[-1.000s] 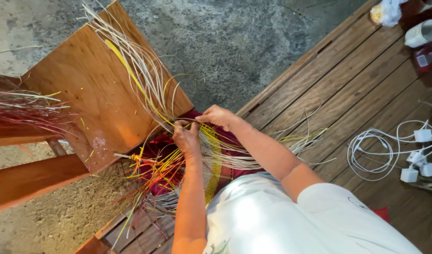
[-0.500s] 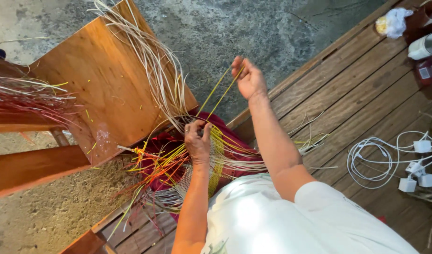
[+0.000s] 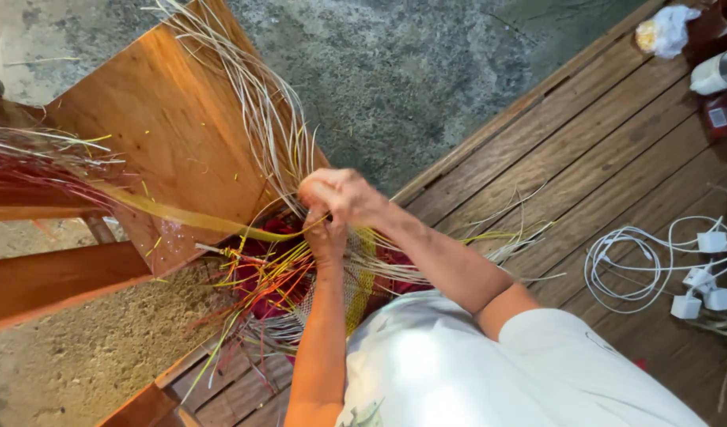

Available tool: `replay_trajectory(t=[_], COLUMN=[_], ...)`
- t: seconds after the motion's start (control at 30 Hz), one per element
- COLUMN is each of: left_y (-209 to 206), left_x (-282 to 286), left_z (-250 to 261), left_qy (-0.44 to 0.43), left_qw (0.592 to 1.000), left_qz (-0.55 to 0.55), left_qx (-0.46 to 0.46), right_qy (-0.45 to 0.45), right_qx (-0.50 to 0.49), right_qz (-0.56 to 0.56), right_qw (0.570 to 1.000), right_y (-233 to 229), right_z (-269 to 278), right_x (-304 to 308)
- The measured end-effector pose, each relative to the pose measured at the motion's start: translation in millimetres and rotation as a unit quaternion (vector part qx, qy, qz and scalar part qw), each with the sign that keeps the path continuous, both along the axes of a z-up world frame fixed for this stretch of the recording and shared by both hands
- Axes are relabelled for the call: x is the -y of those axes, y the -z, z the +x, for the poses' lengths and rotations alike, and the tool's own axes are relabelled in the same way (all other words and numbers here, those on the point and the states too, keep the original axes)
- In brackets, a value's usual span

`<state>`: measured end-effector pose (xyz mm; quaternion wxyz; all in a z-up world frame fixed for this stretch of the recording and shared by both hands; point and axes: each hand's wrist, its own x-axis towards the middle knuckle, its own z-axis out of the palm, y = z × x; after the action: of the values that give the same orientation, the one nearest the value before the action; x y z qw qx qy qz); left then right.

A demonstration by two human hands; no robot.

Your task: Weaving long thin fibers into a circular structure by hand

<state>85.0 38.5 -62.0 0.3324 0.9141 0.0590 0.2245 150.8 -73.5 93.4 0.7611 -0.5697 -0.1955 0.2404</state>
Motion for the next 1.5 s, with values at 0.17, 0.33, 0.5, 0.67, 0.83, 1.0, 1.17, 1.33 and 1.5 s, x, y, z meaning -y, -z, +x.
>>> replay_trajectory(t=[0.17,0.33,0.5,0.67,0.83,1.0,1.17,1.33,1.5], left_y=[-28,6,-13,-33,-33,-30,-22,-21,1], left_x=[3,-1,10,22,25,22,16,22,19], left_z=[7,19,23,11,0,-13,-10,7,7], left_qy=[-0.056,-0.139,-0.202,-0.210,-0.165,-0.059,-0.012,-0.057,-0.098], left_qw=[0.980,0.966,0.946,0.948,0.957,0.995,0.991,0.975,0.947], left_qz=[-0.121,-0.094,-0.140,-0.157,-0.216,-0.066,-0.112,-0.090,-0.095], left_qx=[-0.148,-0.196,-0.213,-0.181,-0.099,-0.034,-0.066,-0.194,-0.292], right_qy=[-0.011,0.009,0.095,0.124,0.172,0.199,0.355,0.212,-0.113], right_qx=[-0.038,-0.138,-0.335,-0.301,-0.421,-0.526,-0.391,0.084,0.150], right_qz=[-0.523,-0.486,-0.254,-0.174,-0.053,0.113,0.392,0.285,0.096], right_qw=[0.852,0.863,0.902,0.929,0.889,0.819,0.754,0.931,0.978], right_y=[92,157,161,135,178,151,123,-62,-71], right_z=[16,24,18,12,20,42,89,45,-31], right_x=[26,32,31,26,25,51,128,40,9])
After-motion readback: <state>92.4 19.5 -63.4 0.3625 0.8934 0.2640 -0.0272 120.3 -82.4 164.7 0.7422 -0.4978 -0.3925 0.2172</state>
